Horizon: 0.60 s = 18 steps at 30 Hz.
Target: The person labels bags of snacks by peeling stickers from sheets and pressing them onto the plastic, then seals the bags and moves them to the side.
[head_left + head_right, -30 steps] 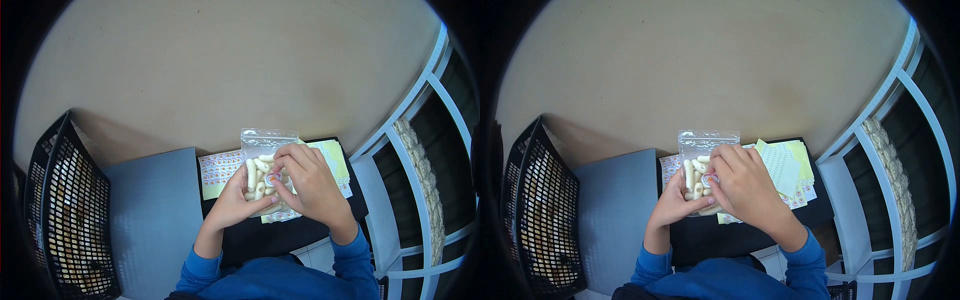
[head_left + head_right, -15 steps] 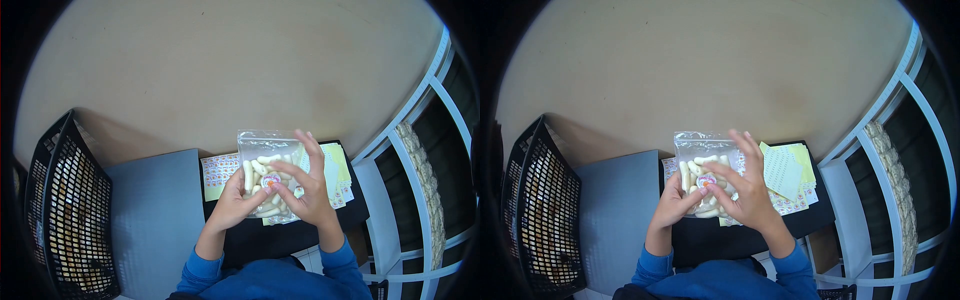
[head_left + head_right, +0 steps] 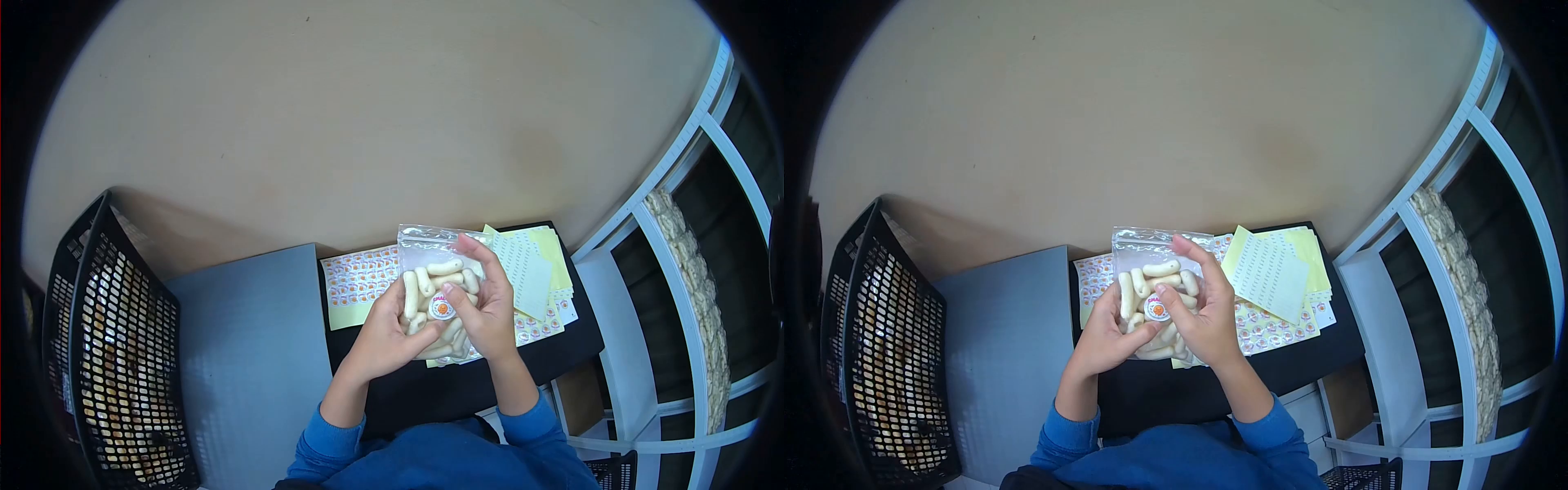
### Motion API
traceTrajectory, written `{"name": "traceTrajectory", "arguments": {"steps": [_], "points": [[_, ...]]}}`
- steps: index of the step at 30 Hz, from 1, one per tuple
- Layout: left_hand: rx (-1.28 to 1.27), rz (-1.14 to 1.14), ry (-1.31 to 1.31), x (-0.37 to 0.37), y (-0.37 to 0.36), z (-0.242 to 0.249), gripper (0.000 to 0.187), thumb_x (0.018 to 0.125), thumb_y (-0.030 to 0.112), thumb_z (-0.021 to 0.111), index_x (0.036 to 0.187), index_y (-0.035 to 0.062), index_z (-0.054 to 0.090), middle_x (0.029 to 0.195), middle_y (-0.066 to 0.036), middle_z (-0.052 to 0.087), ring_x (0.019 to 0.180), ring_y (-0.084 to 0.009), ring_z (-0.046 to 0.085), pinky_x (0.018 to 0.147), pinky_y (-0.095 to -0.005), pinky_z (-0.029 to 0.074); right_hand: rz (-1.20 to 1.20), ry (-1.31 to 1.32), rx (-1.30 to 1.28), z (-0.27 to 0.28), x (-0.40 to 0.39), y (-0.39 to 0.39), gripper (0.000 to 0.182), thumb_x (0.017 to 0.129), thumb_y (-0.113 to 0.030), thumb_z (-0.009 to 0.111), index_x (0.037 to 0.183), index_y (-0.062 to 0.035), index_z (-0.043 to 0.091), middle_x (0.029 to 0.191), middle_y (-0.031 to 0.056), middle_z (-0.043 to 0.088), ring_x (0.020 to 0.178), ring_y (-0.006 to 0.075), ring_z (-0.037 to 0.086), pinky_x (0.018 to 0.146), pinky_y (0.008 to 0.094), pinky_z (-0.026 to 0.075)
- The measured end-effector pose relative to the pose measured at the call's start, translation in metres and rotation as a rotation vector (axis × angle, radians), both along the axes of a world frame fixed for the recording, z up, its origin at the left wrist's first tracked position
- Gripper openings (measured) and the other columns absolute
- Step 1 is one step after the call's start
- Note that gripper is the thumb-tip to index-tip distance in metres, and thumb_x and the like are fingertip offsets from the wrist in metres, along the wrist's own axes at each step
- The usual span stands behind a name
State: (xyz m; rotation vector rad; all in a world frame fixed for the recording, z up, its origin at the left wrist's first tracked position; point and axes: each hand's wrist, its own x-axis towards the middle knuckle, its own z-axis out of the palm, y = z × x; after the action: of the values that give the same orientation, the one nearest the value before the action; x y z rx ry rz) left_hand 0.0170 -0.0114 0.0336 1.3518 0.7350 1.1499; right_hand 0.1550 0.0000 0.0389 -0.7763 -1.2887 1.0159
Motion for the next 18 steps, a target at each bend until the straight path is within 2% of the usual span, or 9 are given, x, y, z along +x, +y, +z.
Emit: {"name": "traceTrajectory", "arguments": {"steps": [7,11,13,15,16,18], "points": [[-0.053,-0.072,0.073,0.000,0.005,-0.004,0.050,0.074,0.008,0.065,0.116,-0.0030,0.040,0.105,-0.010,0.053,0.095,-0.0129,0.052,0.081,-0.0275,0.044,-0.034,0.025,-0.075,-0.022,0.001,0.001,0.053,0.073,-0.002,0.062,0.121,0.0011,0.039,0.113,0.0140,0.046,0.106,0.0178,0.046,0.087,0.0296,0.041],[-0.180,-0.091,0.175,-0.006,0.019,-0.022,0.049,0.075,0.012,0.066,0.115,-0.0029,0.041,0.103,-0.010,0.054,0.092,-0.0128,0.053,0.079,-0.0272,0.045,-0.105,0.038,0.027,-0.057,0.011,0.011,0.056,0.072,-0.004,0.062,0.121,0.0008,0.038,0.114,0.0143,0.044,0.106,0.0209,0.046,0.089,0.0338,0.039],[-0.169,-0.086,0.165,-0.014,0.028,-0.044,0.048,0.075,0.013,0.066,0.113,-0.0031,0.042,0.100,-0.010,0.055,0.089,-0.0128,0.054,0.078,-0.0269,0.045,-0.285,-0.220,0.088,-0.090,0.041,0.020,0.056,0.068,-0.003,0.061,0.119,0.0012,0.039,0.115,0.0168,0.043,0.108,0.0262,0.044,0.090,0.0362,0.037],[-0.225,-0.203,0.427,-0.027,0.037,-0.060,0.046,0.074,0.014,0.066,0.111,-0.0032,0.045,0.097,-0.010,0.057,0.086,-0.0131,0.055,0.076,-0.0270,0.045,-0.580,-0.659,0.108,-0.119,0.069,0.026,0.053,0.066,-0.002,0.058,0.116,0.0009,0.041,0.114,0.0191,0.043,0.109,0.0316,0.043,0.092,0.0401,0.035],[-0.226,-0.228,0.515,-0.033,0.040,-0.074,0.045,0.073,0.015,0.067,0.110,-0.0027,0.046,0.095,-0.010,0.058,0.085,-0.0136,0.055,0.075,-0.0273,0.045,-0.578,-0.660,0.107,-0.134,0.082,0.026,0.053,0.066,-0.002,0.058,0.116,0.0009,0.041,0.114,0.0191,0.043,0.109,0.0316,0.043,0.092,0.0401,0.035],[-0.296,-0.271,0.582,-0.040,0.045,-0.094,0.047,0.073,0.017,0.067,0.109,-0.0025,0.047,0.095,-0.011,0.059,0.084,-0.0139,0.055,0.075,-0.0273,0.045,-0.727,-1.132,0.016,-0.160,0.103,0.027,0.051,0.065,-0.002,0.056,0.114,0.0005,0.042,0.113,0.0192,0.044,0.106,0.0347,0.044,0.093,0.0442,0.033]]}}
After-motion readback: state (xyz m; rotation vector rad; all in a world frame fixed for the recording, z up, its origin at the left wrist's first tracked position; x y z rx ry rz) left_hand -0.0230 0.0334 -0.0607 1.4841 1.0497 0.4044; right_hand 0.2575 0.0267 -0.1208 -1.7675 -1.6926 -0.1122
